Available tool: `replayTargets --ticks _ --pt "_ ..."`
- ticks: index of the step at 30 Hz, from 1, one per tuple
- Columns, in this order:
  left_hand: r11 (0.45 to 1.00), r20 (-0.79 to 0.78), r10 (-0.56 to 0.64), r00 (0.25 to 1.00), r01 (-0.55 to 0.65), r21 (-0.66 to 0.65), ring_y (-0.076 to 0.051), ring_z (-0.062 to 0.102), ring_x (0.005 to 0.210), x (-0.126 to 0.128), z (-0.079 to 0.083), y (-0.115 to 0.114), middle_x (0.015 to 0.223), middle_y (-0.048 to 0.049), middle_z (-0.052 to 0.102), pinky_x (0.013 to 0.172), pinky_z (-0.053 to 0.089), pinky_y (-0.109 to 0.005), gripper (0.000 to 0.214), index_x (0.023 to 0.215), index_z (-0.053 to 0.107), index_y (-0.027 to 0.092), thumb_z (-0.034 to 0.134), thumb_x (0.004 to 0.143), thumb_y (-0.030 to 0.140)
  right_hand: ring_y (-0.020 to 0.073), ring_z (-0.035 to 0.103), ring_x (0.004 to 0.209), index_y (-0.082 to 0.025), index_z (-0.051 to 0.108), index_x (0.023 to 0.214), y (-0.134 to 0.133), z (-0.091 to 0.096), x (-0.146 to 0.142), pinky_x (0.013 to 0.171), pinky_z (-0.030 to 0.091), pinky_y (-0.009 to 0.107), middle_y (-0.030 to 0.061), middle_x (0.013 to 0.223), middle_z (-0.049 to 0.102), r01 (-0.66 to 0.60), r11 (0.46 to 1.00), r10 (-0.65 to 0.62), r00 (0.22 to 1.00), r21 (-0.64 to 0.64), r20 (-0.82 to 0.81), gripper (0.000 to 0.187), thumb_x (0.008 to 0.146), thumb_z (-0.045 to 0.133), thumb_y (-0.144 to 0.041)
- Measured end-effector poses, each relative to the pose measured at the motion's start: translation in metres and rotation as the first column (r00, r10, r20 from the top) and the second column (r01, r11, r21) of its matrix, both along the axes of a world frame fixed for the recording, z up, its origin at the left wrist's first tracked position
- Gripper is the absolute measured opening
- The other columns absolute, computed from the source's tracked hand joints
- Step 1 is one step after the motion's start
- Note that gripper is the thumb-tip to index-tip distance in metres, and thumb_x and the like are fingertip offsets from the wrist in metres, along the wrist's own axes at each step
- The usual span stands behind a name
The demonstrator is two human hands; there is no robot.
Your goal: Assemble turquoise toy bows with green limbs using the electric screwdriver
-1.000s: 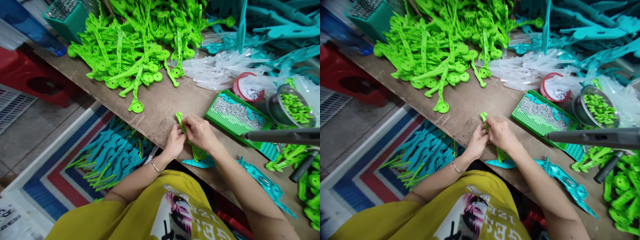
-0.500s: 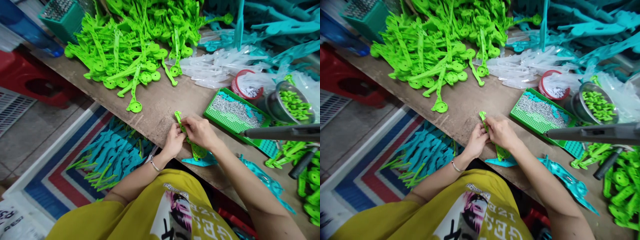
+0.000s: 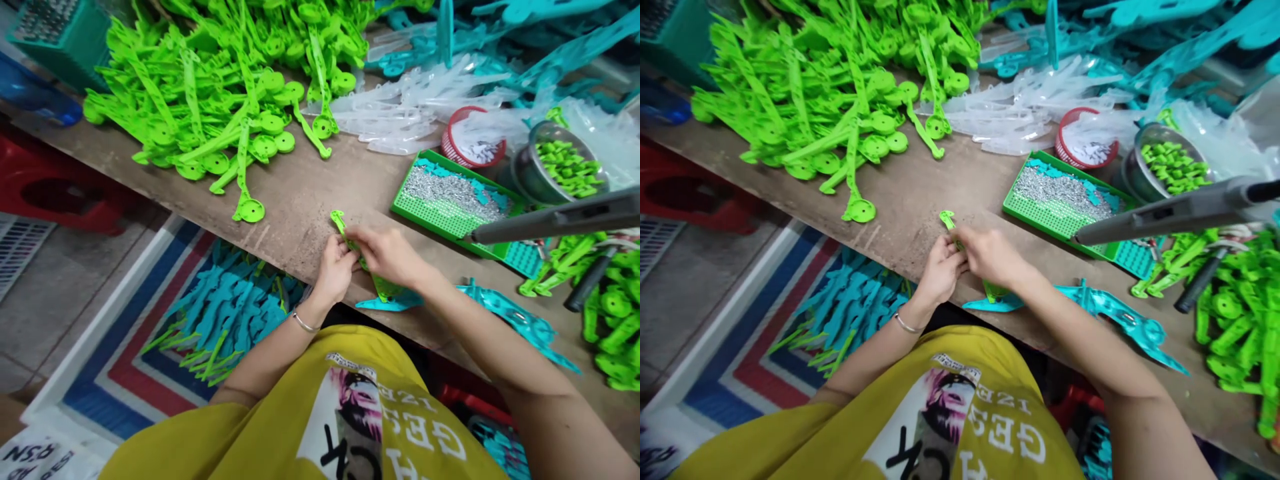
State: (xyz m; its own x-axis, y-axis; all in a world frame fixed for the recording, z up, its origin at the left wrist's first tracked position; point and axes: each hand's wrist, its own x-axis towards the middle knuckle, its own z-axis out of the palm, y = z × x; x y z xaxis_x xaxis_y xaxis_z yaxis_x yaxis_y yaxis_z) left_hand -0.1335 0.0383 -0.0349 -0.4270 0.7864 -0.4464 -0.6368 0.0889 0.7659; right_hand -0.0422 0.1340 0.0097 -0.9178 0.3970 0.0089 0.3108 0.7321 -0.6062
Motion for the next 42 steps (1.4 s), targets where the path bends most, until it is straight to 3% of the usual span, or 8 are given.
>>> replayTargets --ticks 3,5,9,14,23,31,37,42 --pt "0.998 0.052 -0.057 0.997 0.057 0.002 -0.014 0.072 0.08 -0.002 0.004 0.002 0.091 0.0011 0.07 0.082 0.057 -0.033 0.035 0.098 0.045 0.021 0.071 0.076 0.015 0.0181 0.074 0.098 -0.019 0.063 0.127 0.009 0.008 0.018 0.087 0.056 0.031 0.0059 0.113 0.076 0.18 0.947 -0.215 0.97 -0.265 -0.11 0.035 0.097 0.047 -0.015" --pt "0.998 0.058 -0.067 0.996 0.068 -0.002 -0.016 0.073 0.084 -0.003 0.007 0.001 0.099 -0.0023 0.072 0.083 0.058 -0.036 0.035 0.098 0.043 0.021 0.071 0.077 0.014 0.0189 0.074 0.095 -0.018 0.068 0.119 0.002 0.016 0.035 0.084 0.056 0.032 0.0065 0.108 0.077 0.306 0.915 -0.347 0.93 -0.264 -0.125 0.029 0.098 0.047 -0.019" --pt "0.996 0.032 -0.081 0.996 0.082 -0.021 -0.019 0.074 0.09 -0.004 0.008 -0.001 0.111 -0.0062 0.071 0.084 0.059 -0.039 0.034 0.099 0.043 0.021 0.07 0.079 0.016 0.0214 0.07 0.086 -0.018 0.071 0.107 -0.036 0.021 0.067 0.078 0.05 0.034 0.0083 0.097 0.076 0.407 0.913 -0.409 0.908 -0.037 -0.094 0.022 0.098 0.055 -0.03" --pt "0.995 0.014 -0.103 0.995 0.103 -0.015 -0.022 0.073 0.096 -0.005 0.008 -0.003 0.118 -0.0085 0.069 0.085 0.06 -0.042 0.038 0.103 0.044 0.021 0.074 0.079 0.022 0.0245 0.059 0.083 -0.018 0.066 0.117 -0.077 0.0 0.077 0.073 0.038 0.039 0.0082 0.089 0.072 0.365 0.874 -0.358 0.93 0.319 -0.082 0.026 0.095 0.061 -0.03" --pt "0.99 -0.096 -0.134 0.986 0.137 0.019 -0.02 0.073 0.097 0.002 0.011 -0.008 0.124 -0.0077 0.064 0.084 0.059 -0.033 0.07 0.115 0.039 0.025 0.084 0.063 0.011 0.0207 0.053 0.081 -0.021 0.068 0.113 -0.076 -0.011 0.073 0.073 0.033 0.038 0.0067 0.09 0.07 0.298 0.842 -0.289 0.953 0.449 -0.091 0.022 0.098 0.053 -0.015" --pt "0.989 -0.154 -0.141 0.978 0.144 0.008 -0.018 0.074 0.091 0.002 0.008 -0.007 0.121 -0.0054 0.062 0.085 0.059 -0.032 0.079 0.124 0.037 0.028 0.084 0.064 0.01 0.0185 0.06 0.078 -0.018 0.068 0.103 -0.075 -0.014 0.078 0.071 0.044 0.032 0.0067 0.085 0.062 0.432 0.88 -0.415 0.901 0.196 -0.121 0.019 0.1 0.05 -0.019" --pt "0.99 -0.216 -0.128 0.968 0.137 0.026 -0.016 0.073 0.089 0.006 0.007 -0.009 0.122 -0.0046 0.058 0.084 0.06 -0.03 0.122 0.155 0.005 0.042 0.084 0.067 0.011 0.0193 0.061 0.078 -0.018 0.066 0.091 -0.071 -0.016 0.078 0.073 0.048 0.031 0.0062 0.083 0.061 0.535 0.837 -0.52 0.844 0.119 -0.135 0.012 0.096 0.054 -0.019" --pt "0.98 -0.348 -0.161 0.923 0.191 0.052 -0.016 0.072 0.092 0.006 0.002 -0.012 0.133 -0.0078 0.053 0.082 0.062 -0.032 0.127 0.156 -0.006 0.048 0.084 0.072 0.017 0.0161 0.06 0.071 -0.018 0.065 0.083 -0.071 -0.014 0.074 0.063 0.042 0.027 0.004 0.081 0.062 0.598 0.785 -0.595 0.8 0.158 -0.075 0.013 0.092 0.059 -0.025"
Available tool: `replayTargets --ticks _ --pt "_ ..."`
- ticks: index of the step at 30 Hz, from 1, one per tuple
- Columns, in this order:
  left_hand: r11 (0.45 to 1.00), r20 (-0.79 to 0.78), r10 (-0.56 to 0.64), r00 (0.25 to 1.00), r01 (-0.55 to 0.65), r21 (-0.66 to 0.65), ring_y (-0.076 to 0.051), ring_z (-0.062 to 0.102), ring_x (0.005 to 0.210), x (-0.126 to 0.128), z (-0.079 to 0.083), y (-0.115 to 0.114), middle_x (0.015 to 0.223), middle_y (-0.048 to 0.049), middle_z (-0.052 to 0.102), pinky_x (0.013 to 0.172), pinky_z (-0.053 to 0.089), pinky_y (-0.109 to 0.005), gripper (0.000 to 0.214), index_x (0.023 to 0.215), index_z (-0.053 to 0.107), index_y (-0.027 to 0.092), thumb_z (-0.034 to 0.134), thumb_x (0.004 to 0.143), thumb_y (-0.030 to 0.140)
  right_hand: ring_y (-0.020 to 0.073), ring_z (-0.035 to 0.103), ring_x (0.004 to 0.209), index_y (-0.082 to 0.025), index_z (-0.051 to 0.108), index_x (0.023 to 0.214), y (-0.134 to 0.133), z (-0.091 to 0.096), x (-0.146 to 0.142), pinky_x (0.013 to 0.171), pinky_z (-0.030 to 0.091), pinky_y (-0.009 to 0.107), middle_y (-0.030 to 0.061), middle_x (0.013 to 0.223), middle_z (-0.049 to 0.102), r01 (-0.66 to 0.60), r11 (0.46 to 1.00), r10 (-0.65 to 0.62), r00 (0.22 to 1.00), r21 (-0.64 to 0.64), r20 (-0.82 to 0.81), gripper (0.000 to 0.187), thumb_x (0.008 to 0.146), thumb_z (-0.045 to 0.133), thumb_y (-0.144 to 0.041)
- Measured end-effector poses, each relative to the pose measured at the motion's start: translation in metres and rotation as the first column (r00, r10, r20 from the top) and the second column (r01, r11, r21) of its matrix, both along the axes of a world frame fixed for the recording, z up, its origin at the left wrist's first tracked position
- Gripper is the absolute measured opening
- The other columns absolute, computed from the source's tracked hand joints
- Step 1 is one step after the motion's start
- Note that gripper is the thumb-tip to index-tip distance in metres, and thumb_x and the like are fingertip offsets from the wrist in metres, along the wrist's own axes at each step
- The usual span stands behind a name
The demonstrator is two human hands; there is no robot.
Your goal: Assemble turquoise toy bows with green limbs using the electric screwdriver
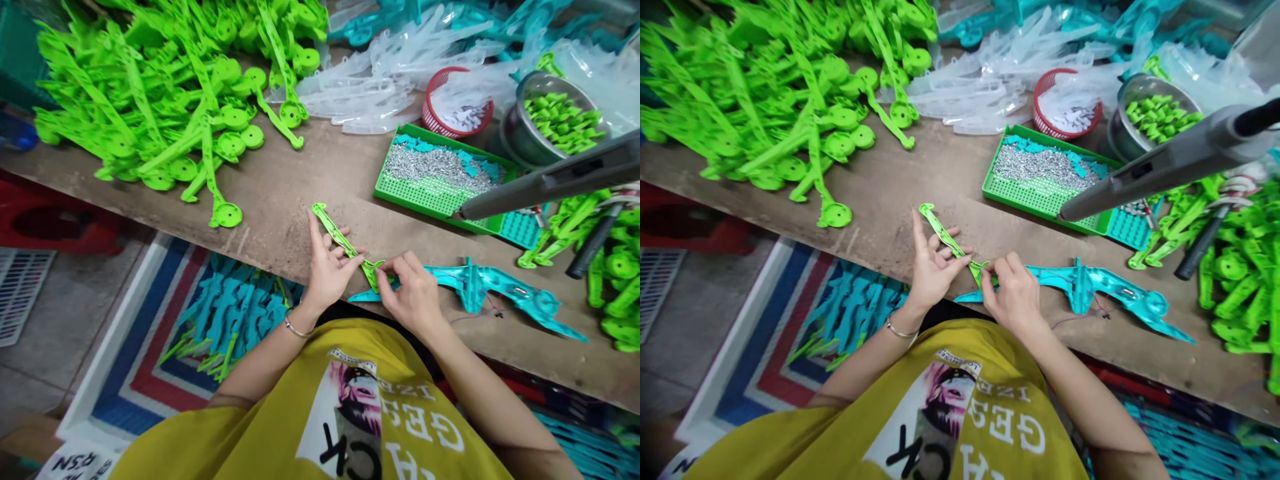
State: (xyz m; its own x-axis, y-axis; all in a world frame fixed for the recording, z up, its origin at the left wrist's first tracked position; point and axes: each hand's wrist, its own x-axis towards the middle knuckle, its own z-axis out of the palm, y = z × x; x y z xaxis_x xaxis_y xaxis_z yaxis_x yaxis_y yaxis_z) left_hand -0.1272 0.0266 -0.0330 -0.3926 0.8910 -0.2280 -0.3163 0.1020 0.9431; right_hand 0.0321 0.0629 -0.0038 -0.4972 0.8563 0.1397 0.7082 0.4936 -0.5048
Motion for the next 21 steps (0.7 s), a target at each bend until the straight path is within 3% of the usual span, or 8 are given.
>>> replayTargets --ticks 4,7,10,14,18,21 --pt "0.999 -0.061 -0.044 0.997 0.045 0.023 -0.017 0.071 0.092 -0.002 -0.005 -0.002 0.136 -0.0099 0.052 0.083 0.063 -0.033 0.112 0.158 0.011 0.044 0.083 0.075 0.022 0.0139 0.057 0.065 -0.019 0.065 0.079 0.0 0.001 -0.006 0.055 0.033 0.027 0.0025 0.078 0.063 0.05 0.999 -0.05 0.995 0.009 0.091 0.015 0.09 0.059 -0.027" --pt "0.998 -0.082 -0.063 0.995 0.065 0.019 -0.016 0.07 0.094 -0.002 -0.008 -0.003 0.138 -0.0102 0.052 0.083 0.064 -0.031 0.091 0.153 0.034 0.036 0.081 0.077 0.022 0.0133 0.053 0.061 -0.018 0.065 0.077 0.0 0.001 -0.009 0.054 0.03 0.027 0.0028 0.076 0.062 0.03 0.997 -0.042 0.986 0.075 0.16 0.017 0.091 0.058 -0.026" --pt "0.998 -0.091 -0.053 0.994 0.054 0.011 -0.015 0.07 0.094 -0.001 -0.01 -0.003 0.135 -0.0101 0.053 0.082 0.064 -0.028 0.065 0.137 0.054 0.026 0.079 0.077 0.019 0.0134 0.05 0.06 -0.018 0.065 0.075 -0.002 0.002 -0.009 0.056 0.03 0.028 0.0039 0.075 0.06 -0.081 0.978 0.029 0.966 0.192 0.258 0.021 0.093 0.055 -0.024" --pt "0.999 -0.092 -0.04 0.995 0.038 -0.021 -0.015 0.071 0.093 0.0 -0.011 -0.003 0.123 -0.0088 0.058 0.08 0.064 -0.026 0.057 0.13 0.058 0.02 0.077 0.076 0.016 0.0162 0.052 0.066 -0.017 0.067 0.078 -0.008 0.009 0.0 0.059 0.034 0.03 0.0057 0.076 0.059 -0.262 0.936 0.176 0.927 0.236 0.331 0.02 0.094 0.054 -0.019" --pt "0.999 -0.082 -0.026 0.996 0.024 -0.031 -0.014 0.071 0.093 0.001 -0.01 -0.001 0.125 -0.0086 0.058 0.08 0.064 -0.026 0.058 0.128 0.056 0.02 0.078 0.075 0.016 0.0173 0.057 0.071 -0.014 0.071 0.097 -0.011 0.012 0.015 0.06 0.041 0.029 0.0074 0.082 0.062 -0.292 0.944 0.262 0.947 0.152 0.187 0.018 0.094 0.054 -0.018" --pt "0.999 -0.074 -0.027 0.997 0.024 -0.033 -0.013 0.071 0.093 0.0 -0.009 0.0 0.127 -0.0081 0.057 0.08 0.064 -0.027 0.056 0.125 0.055 0.02 0.078 0.074 0.016 0.0154 0.061 0.072 -0.014 0.072 0.099 -0.005 0.01 0.025 0.066 0.047 0.026 0.0061 0.08 0.062 -0.188 0.982 0.188 0.982 -0.004 -0.032 0.02 0.095 0.053 -0.018"
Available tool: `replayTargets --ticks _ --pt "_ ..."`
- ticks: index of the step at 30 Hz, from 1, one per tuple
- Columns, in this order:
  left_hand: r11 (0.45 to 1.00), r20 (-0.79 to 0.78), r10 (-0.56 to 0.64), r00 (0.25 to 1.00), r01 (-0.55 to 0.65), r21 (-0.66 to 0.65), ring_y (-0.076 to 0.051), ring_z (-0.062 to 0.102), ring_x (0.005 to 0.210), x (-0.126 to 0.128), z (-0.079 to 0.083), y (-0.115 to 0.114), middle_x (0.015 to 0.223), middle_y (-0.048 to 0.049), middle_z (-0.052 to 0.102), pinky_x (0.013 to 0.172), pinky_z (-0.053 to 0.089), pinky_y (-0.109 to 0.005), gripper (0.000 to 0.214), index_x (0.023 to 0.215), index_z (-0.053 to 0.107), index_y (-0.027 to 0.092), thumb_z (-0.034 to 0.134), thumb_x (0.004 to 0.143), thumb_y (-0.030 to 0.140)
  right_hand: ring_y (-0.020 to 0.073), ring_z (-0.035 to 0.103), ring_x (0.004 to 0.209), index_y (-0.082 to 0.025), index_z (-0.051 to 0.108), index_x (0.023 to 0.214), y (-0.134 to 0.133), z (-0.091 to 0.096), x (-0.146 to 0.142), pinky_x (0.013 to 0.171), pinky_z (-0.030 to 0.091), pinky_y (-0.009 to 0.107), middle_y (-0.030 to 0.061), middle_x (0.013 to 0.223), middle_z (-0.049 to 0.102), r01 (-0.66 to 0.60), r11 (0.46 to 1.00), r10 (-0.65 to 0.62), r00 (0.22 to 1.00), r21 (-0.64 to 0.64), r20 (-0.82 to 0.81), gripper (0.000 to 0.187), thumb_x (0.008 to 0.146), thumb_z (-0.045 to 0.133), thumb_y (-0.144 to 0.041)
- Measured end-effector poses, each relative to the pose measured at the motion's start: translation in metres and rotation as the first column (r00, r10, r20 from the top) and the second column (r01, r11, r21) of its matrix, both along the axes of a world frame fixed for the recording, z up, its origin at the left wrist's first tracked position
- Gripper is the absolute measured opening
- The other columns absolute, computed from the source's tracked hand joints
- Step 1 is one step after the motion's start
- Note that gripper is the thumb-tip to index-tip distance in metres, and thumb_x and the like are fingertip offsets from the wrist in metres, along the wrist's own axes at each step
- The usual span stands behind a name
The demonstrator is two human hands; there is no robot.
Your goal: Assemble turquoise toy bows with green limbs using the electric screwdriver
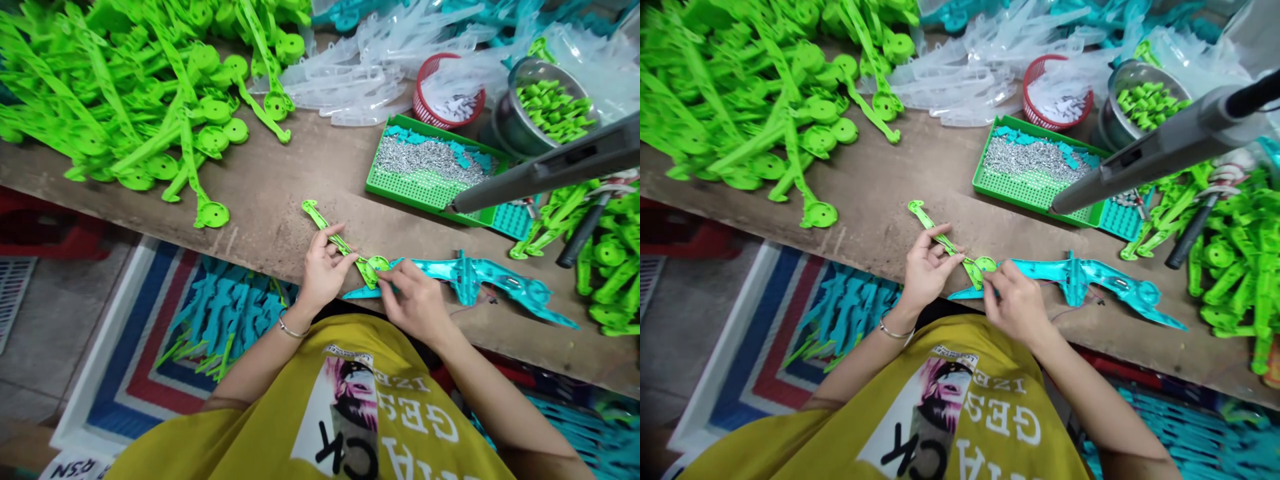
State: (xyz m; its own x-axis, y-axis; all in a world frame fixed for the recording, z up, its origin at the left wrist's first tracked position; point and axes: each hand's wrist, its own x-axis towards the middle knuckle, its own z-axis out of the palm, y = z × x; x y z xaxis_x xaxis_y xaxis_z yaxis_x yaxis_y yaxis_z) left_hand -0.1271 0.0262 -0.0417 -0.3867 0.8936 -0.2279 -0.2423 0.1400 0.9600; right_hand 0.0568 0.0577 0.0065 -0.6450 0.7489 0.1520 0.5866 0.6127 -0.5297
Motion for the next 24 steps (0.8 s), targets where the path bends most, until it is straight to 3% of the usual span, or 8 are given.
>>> replayTargets --ticks 6,11,13,14,16,18,20,24 --pt "0.999 -0.052 -0.032 0.998 0.03 -0.029 -0.014 0.072 0.092 -0.002 0.003 0.001 0.133 -0.0089 0.055 0.081 0.064 -0.028 0.058 0.126 0.052 0.022 0.077 0.073 0.018 0.0168 0.062 0.069 -0.017 0.072 0.082 0.017 -0.006 0.002 0.066 0.046 0.029 0.004 0.074 0.062 0.149 0.979 -0.15 0.989 -0.137 0.006 0.015 0.09 0.06 -0.021" --pt "0.994 -0.249 -0.067 0.966 0.045 -0.096 -0.012 0.071 0.084 -0.011 0.007 0.001 0.124 -0.0077 0.059 0.075 0.063 -0.027 0.068 0.135 0.047 0.024 0.077 0.075 0.022 0.0177 0.063 0.072 -0.018 0.072 0.081 0.024 -0.003 -0.002 0.068 0.044 0.029 0.0048 0.078 0.065 0.145 0.958 -0.124 0.987 -0.246 0.099 0.015 0.089 0.06 -0.021" --pt "0.989 -0.455 -0.1 0.885 0.04 -0.141 -0.012 0.069 0.076 -0.015 0.013 0.0 0.111 -0.005 0.062 0.072 0.062 -0.028 0.074 0.14 0.045 0.023 0.08 0.075 0.027 0.0174 0.063 0.073 -0.018 0.073 0.082 0.026 0.0 -0.004 0.069 0.043 0.029 0.005 0.081 0.066 0.135 0.95 -0.102 0.986 -0.282 0.13 0.016 0.089 0.059 -0.021" --pt "0.988 -0.583 -0.108 0.805 0.022 -0.153 -0.013 0.068 0.075 -0.016 0.016 -0.001 0.107 -0.0046 0.063 0.074 0.062 -0.031 0.076 0.141 0.045 0.022 0.082 0.075 0.03 0.0172 0.063 0.073 -0.018 0.073 0.082 0.027 0.001 -0.005 0.069 0.042 0.029 0.005 0.081 0.066 0.14 0.948 -0.1 0.984 -0.285 0.151 0.016 0.089 0.059 -0.021" --pt "0.994 -0.808 -0.08 0.584 -0.008 -0.105 -0.019 0.068 0.084 -0.016 0.022 -0.004 0.106 -0.0073 0.063 0.081 0.06 -0.037 0.075 0.14 0.048 0.018 0.083 0.076 0.036 0.0169 0.061 0.071 -0.019 0.072 0.08 0.027 0.003 -0.008 0.067 0.04 0.029 0.0046 0.081 0.066 0.17 0.949 -0.116 0.972 -0.267 0.207 0.016 0.088 0.058 -0.021" --pt "0.999 -0.918 0.001 0.396 0.05 0.022 -0.025 0.066 0.099 -0.011 0.026 -0.009 0.11 -0.0119 0.064 0.089 0.056 -0.041 0.061 0.138 0.052 0.016 0.076 0.085 0.034 0.0166 0.059 0.069 -0.019 0.072 0.079 0.026 0.004 -0.012 0.065 0.037 0.029 0.0044 0.08 0.066 0.204 0.95 -0.14 0.955 -0.236 0.263 0.016 0.086 0.058 -0.022" --pt "0.966 -0.941 0.04 0.337 0.228 0.123 -0.025 0.064 0.11 -0.005 0.025 -0.014 0.114 -0.0133 0.067 0.096 0.053 -0.042 0.048 0.137 0.052 0.017 0.065 0.093 0.027 0.0169 0.058 0.068 -0.019 0.071 0.078 0.025 0.004 -0.016 0.063 0.035 0.029 0.0045 0.08 0.066 0.223 0.951 -0.155 0.944 -0.214 0.292 0.015 0.085 0.058 -0.023" --pt "0.85 -0.935 -0.105 0.338 0.519 0.092 -0.027 0.059 0.128 0.004 0.017 -0.021 0.129 -0.0145 0.067 0.115 0.041 -0.052 0.045 0.138 0.051 0.017 0.06 0.095 0.029 0.0184 0.06 0.071 -0.018 0.069 0.078 0.025 0.002 -0.017 0.064 0.037 0.029 0.0051 0.081 0.067 0.219 0.95 -0.158 0.952 -0.224 0.261 0.013 0.084 0.058 -0.021"
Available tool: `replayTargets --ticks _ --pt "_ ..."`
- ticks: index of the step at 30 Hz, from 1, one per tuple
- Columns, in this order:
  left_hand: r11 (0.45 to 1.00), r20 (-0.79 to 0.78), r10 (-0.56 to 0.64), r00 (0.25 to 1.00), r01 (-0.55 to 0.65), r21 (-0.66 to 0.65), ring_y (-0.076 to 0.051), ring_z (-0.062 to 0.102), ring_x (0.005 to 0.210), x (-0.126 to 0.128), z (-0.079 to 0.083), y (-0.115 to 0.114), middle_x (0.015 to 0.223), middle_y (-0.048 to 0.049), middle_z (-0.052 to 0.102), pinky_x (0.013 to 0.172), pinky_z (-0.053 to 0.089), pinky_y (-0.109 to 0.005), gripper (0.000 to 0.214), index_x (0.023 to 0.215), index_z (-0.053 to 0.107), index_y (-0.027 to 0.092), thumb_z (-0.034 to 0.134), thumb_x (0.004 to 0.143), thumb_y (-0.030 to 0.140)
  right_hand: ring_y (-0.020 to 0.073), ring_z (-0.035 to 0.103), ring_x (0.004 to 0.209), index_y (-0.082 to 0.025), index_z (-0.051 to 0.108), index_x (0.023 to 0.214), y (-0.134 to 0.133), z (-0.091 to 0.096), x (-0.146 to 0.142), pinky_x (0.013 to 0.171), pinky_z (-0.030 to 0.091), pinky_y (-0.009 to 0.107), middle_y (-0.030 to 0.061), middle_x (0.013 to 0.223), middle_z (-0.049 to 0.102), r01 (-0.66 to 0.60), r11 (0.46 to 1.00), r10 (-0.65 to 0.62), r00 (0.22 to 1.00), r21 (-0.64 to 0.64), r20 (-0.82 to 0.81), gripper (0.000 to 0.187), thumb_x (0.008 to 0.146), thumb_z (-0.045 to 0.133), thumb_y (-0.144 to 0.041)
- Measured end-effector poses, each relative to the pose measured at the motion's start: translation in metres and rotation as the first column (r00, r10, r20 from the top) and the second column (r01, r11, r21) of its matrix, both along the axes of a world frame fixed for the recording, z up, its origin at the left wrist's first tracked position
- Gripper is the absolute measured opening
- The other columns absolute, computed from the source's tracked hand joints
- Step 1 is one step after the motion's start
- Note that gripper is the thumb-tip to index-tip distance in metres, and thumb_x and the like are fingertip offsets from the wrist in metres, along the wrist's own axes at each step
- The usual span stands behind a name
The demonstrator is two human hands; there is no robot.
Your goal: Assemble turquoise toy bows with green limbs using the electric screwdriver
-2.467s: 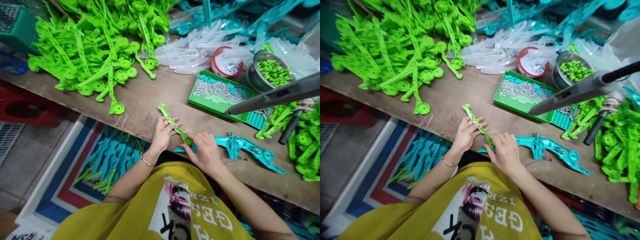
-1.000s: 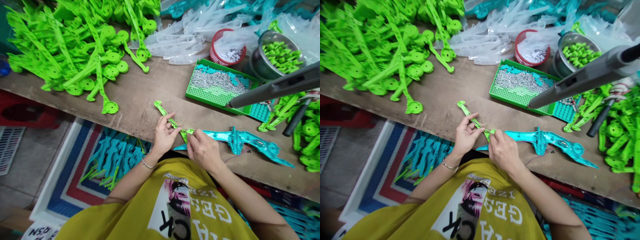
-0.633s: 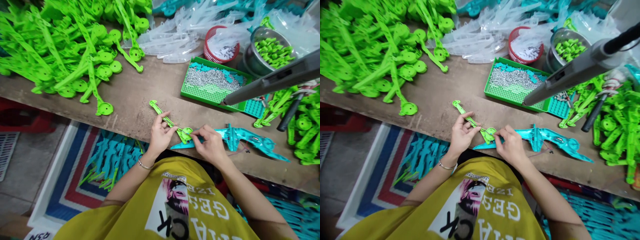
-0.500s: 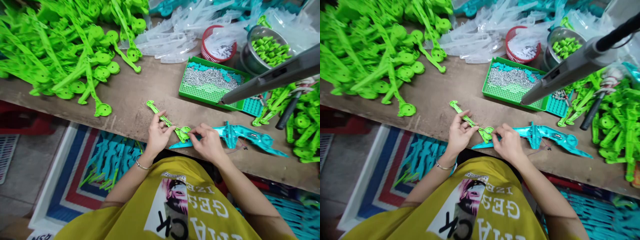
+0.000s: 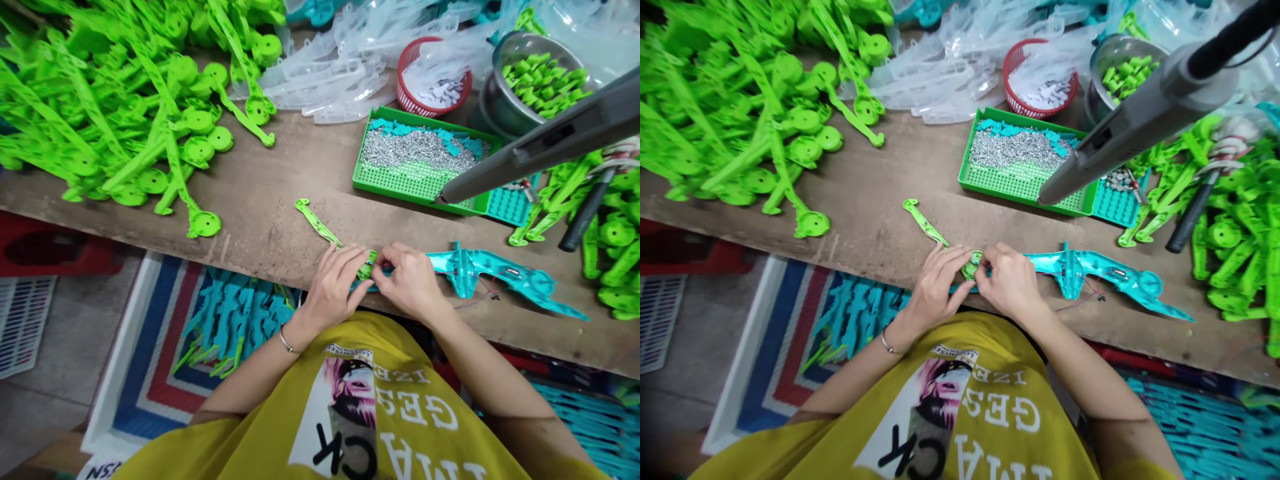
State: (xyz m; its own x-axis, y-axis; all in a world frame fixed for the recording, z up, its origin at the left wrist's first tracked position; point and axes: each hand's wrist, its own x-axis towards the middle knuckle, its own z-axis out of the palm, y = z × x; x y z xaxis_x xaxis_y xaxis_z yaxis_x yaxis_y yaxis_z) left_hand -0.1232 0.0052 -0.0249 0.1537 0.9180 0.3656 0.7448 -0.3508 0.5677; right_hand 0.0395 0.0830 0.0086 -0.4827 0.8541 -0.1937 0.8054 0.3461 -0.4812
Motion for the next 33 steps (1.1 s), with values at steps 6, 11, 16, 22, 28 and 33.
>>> replayTargets --ticks 6,11,16,22,28,33 --pt "0.996 -0.057 -0.058 0.997 0.054 -0.071 -0.031 0.054 0.136 -0.003 -0.01 -0.001 0.139 -0.0164 0.062 0.119 0.035 -0.06 0.04 0.131 0.06 0.018 0.063 0.094 0.034 0.0176 0.064 0.075 -0.018 0.068 0.083 0.01 -0.002 0.015 0.072 0.045 0.029 0.0047 0.083 0.069 -0.034 0.997 0.019 0.978 -0.071 -0.207 0.011 0.088 0.058 -0.018" --pt "0.994 -0.059 -0.056 0.997 0.05 -0.097 -0.031 0.054 0.136 -0.004 -0.009 -0.001 0.14 -0.016 0.063 0.119 0.035 -0.06 0.038 0.128 0.063 0.019 0.063 0.093 0.035 0.0172 0.063 0.071 -0.018 0.067 0.079 0.012 -0.002 0.024 0.07 0.045 0.029 0.0044 0.079 0.068 0.022 1.0 -0.017 0.976 0.018 -0.218 0.011 0.087 0.06 -0.018" --pt "0.999 -0.113 -0.043 0.993 0.04 -0.032 -0.031 0.054 0.136 -0.001 -0.009 -0.001 0.139 -0.0177 0.063 0.119 0.035 -0.058 0.046 0.136 0.057 0.017 0.062 0.094 0.034 0.0196 0.063 0.072 -0.017 0.067 0.078 0.008 -0.004 0.022 0.07 0.044 0.031 0.006 0.078 0.067 0.043 0.995 -0.032 0.991 0.087 -0.133 0.012 0.087 0.059 -0.019" --pt "0.997 -0.21 -0.061 0.976 0.051 -0.052 -0.033 0.051 0.139 -0.001 -0.006 -0.002 0.142 -0.0142 0.061 0.119 0.029 -0.062 0.041 0.135 0.06 0.026 0.061 0.095 0.032 0.019 0.063 0.072 -0.017 0.066 0.079 0.009 -0.008 0.023 0.07 0.044 0.03 0.0056 0.078 0.066 0.036 0.998 -0.029 0.99 0.047 -0.14 0.012 0.088 0.058 -0.017" --pt "0.993 -0.283 -0.04 0.958 0.007 -0.114 -0.04 0.05 0.137 0.012 0.004 0.0 0.145 -0.0173 0.058 0.117 0.026 -0.069 0.047 0.136 0.061 0.024 0.062 0.094 0.044 0.0176 0.057 0.067 -0.016 0.068 0.08 0.003 -0.006 0.022 0.058 0.036 0.03 0.0083 0.084 0.061 -0.074 0.987 0.071 0.997 0.14 0.027 0.021 0.092 0.051 -0.02" --pt "0.979 -0.335 -0.006 0.942 -0.062 -0.193 -0.04 0.052 0.13 0.026 0.014 0.003 0.145 -0.0172 0.056 0.115 0.021 -0.076 0.051 0.136 0.061 0.026 0.063 0.092 0.051 0.0155 0.054 0.065 -0.016 0.072 0.087 0.005 0.005 0.03 0.056 0.036 0.03 0.0097 0.095 0.059 -0.21 0.973 0.203 0.976 0.091 0.084 0.023 0.089 0.049 -0.015"
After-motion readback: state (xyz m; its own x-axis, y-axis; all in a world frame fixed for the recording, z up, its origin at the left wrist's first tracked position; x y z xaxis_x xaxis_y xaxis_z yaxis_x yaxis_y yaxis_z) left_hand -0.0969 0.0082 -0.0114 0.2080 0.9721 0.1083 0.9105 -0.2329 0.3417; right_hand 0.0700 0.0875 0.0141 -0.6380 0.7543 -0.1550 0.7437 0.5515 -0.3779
